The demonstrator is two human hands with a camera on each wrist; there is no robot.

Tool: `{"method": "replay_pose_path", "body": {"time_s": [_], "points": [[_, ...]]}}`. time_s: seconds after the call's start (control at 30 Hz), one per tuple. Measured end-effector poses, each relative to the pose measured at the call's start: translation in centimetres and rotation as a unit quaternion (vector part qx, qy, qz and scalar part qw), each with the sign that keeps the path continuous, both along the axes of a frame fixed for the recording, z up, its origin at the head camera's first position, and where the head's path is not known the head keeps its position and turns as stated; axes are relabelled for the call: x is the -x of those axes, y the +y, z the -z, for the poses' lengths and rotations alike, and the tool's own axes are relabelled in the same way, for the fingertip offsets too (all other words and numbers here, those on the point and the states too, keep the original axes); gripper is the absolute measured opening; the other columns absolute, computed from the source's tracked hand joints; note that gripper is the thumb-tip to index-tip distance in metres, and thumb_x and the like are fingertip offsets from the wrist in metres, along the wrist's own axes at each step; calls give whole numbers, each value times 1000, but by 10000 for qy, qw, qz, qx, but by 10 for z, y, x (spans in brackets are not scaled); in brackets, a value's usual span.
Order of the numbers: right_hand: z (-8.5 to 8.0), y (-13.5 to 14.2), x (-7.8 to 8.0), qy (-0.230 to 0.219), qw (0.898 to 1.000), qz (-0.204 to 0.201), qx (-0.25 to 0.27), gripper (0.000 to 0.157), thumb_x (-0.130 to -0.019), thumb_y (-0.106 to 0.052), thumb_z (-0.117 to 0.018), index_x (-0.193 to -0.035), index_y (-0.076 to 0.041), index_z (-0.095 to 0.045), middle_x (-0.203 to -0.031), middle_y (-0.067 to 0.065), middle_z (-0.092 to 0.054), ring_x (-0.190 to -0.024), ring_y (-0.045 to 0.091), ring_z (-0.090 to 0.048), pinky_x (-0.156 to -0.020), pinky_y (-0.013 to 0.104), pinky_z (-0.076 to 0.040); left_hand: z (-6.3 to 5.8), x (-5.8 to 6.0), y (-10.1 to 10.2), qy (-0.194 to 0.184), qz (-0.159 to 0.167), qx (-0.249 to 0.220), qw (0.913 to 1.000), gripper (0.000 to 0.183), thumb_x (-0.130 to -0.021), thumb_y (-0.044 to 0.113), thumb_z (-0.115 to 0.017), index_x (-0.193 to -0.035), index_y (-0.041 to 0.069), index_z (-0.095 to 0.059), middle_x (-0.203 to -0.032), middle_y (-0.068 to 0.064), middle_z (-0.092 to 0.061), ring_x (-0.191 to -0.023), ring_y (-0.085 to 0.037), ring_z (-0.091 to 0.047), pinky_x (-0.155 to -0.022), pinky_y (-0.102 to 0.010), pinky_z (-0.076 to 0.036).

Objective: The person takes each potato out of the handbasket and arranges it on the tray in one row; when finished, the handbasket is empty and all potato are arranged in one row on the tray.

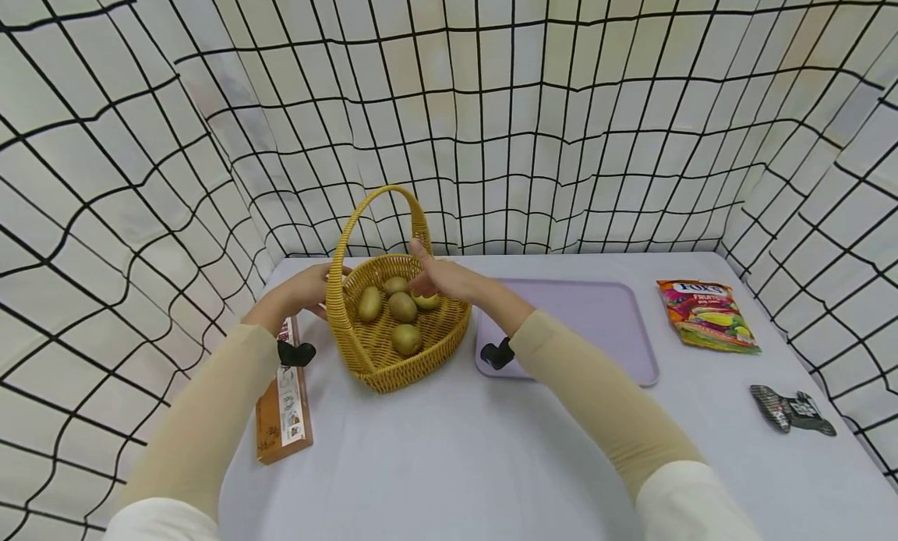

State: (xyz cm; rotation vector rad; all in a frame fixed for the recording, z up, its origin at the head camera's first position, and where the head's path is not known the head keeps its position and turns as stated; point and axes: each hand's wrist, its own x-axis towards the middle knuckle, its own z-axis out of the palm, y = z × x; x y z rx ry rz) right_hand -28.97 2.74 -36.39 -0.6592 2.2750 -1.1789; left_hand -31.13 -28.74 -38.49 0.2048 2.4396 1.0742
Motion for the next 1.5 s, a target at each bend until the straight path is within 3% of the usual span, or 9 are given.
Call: {"method": "replay_pose_path", "body": {"time_s": [0.3, 0.77, 1.0, 1.1, 1.17, 1.27, 1.4, 1.5], "points": [[8, -18, 3, -460, 9985, -302, -74, 104, -98, -77, 1, -148, -5, -56, -147, 20, -59, -137, 46, -51, -120, 56, -37, -1, 0, 0, -124, -47, -55, 9999, 65, -104, 12, -57, -160, -2, -27, -134, -31, -54, -93, -21, -70, -79, -40, -65], [12, -41, -6, -696, 9921, -840, -616, 106, -97, -79, 1, -153, -4, -49, -157, 14, -50, -145, 39, -45, -119, 56, -40, -2, -2, 0, -69, -18, -154, 9999, 66, -104, 10, -57, -160, -4, -26, -136, -34, -52, -93, -22, -70, -78, -42, -65], [22, -51, -7, -682, 9899, -644, -1066, 107, -90, -90, -5, -141, -17, -66, -150, 5, -59, -144, 31, -47, -108, 55, -50, 4, 3, -3, -34, -113, -157, 9998, 68, -101, 7, -59, -160, -2, -28, -137, -33, -52, -94, -21, -69, -76, -42, -65], [24, -53, -8, -761, 9876, -716, -1173, 104, -91, -89, -11, -143, -17, -64, -147, -1, -62, -146, 28, -44, -107, 54, -51, 4, 4, -3, -43, -111, -179, 9998, 68, -101, 7, -60, -160, -3, -27, -137, -34, -53, -96, -23, -70, -77, -43, -66], [26, -54, -9, -674, 9863, -846, -1242, 97, -95, -85, -19, -149, -14, -58, -154, -4, -55, -149, 26, -39, -112, 52, -47, 4, 3, -4, -54, -107, -185, 9998, 69, -101, 7, -60, -160, -3, -27, -137, -35, -53, -98, -24, -70, -77, -43, -65], [27, -55, -8, -161, 9824, -1140, -1468, 78, -101, -69, -40, -148, -9, -55, -153, 1, -52, -142, 21, -43, -114, 45, -43, 2, 2, -4, -18, -77, -84, 9999, 69, -102, 11, -60, -161, -3, -26, -138, -35, -52, -100, -26, -69, -77, -41, -65], [30, -57, -6, 482, 9715, -1465, -1802, 43, -99, -39, -62, -132, -11, -69, -141, 8, -49, -121, 16, -47, -103, 30, -46, -1, 0, -3, 7, -58, 3, 10000, 69, -104, 15, -59, -161, -2, -25, -141, -34, -49, -99, -25, -67, -76, -37, -65], [32, -57, -5, 535, 9683, -1543, -1890, 35, -96, -23, -67, -129, -15, -74, -143, 9, -45, -119, 14, -44, -99, 26, -46, -1, -1, -2, -22, -42, -43, 10000, 70, -104, 14, -59, -162, -2, -24, -143, -34, -48, -98, -23, -67, -76, -37, -65]]}}
